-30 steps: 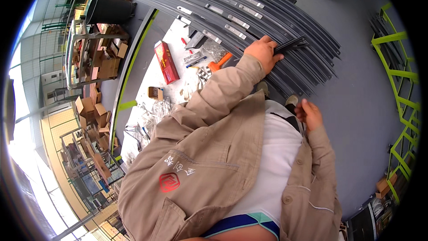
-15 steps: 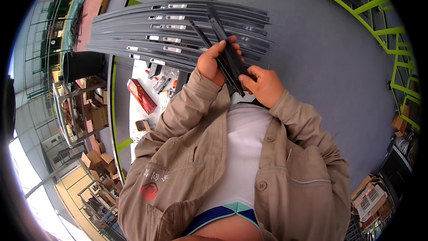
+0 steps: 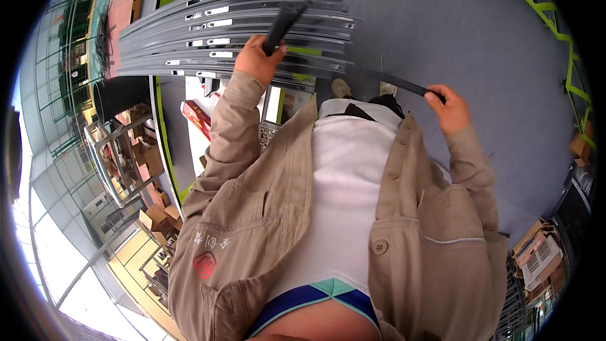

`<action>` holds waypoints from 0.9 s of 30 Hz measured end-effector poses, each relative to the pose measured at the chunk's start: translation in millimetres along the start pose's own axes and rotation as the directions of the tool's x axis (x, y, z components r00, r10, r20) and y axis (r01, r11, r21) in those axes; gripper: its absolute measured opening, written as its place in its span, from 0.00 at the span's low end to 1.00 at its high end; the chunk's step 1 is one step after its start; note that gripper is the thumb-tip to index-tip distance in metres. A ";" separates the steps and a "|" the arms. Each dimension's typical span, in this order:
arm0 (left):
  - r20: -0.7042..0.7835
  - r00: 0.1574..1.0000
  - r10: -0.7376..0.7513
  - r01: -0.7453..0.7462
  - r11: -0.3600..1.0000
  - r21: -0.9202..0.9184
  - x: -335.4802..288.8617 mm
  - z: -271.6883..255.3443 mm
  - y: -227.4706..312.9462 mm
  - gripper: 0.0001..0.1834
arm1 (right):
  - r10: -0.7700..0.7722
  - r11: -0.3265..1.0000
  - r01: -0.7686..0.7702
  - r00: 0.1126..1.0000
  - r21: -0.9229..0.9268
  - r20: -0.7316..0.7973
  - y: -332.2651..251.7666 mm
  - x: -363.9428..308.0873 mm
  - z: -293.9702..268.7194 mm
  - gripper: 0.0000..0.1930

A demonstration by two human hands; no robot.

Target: The person assembles metal rails by inserting rubber strips into the grooves, gathering metal brackets from a box, and sliding the brackets onto the ends of the rails.

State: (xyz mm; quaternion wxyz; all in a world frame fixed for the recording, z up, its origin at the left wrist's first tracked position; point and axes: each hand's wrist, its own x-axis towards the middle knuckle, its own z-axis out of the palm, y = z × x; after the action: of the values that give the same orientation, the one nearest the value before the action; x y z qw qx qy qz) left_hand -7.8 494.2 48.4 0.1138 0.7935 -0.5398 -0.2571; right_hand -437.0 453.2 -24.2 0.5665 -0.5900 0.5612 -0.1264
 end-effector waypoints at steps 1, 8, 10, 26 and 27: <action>0.027 1.000 0.012 -0.013 0.999 0.052 0.8 5.6 -1.4 0.19 | 0.043 0.998 -0.044 0.999 -0.049 -0.022 2.8 -0.6 3.7 0.15; 0.054 0.998 -0.020 0.010 0.986 0.167 6.5 22.2 -11.4 0.23 | 0.009 0.998 -0.004 0.997 0.057 -0.073 -10.9 6.7 37.9 0.13; 0.045 0.999 -0.011 0.004 0.986 0.169 5.0 21.2 -6.8 0.21 | -0.008 0.999 0.012 0.997 0.050 -0.077 -8.6 5.3 39.7 0.12; 0.013 1.000 0.001 -0.002 0.993 0.121 3.3 26.9 -11.3 0.19 | 0.055 0.970 -0.094 0.983 0.224 0.178 -21.4 39.7 61.3 0.13; 0.017 1.000 0.006 -0.008 0.993 0.119 4.0 27.9 -13.3 0.19 | 0.014 0.967 -0.067 0.978 0.247 0.210 -22.1 44.6 77.6 0.14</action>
State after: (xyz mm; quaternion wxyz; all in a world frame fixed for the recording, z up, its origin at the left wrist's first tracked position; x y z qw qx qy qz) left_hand -10.8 498.5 17.6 0.0626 0.7948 -0.5578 -0.2306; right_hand -349.6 452.1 -53.3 0.6948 -0.5111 0.4907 -0.1232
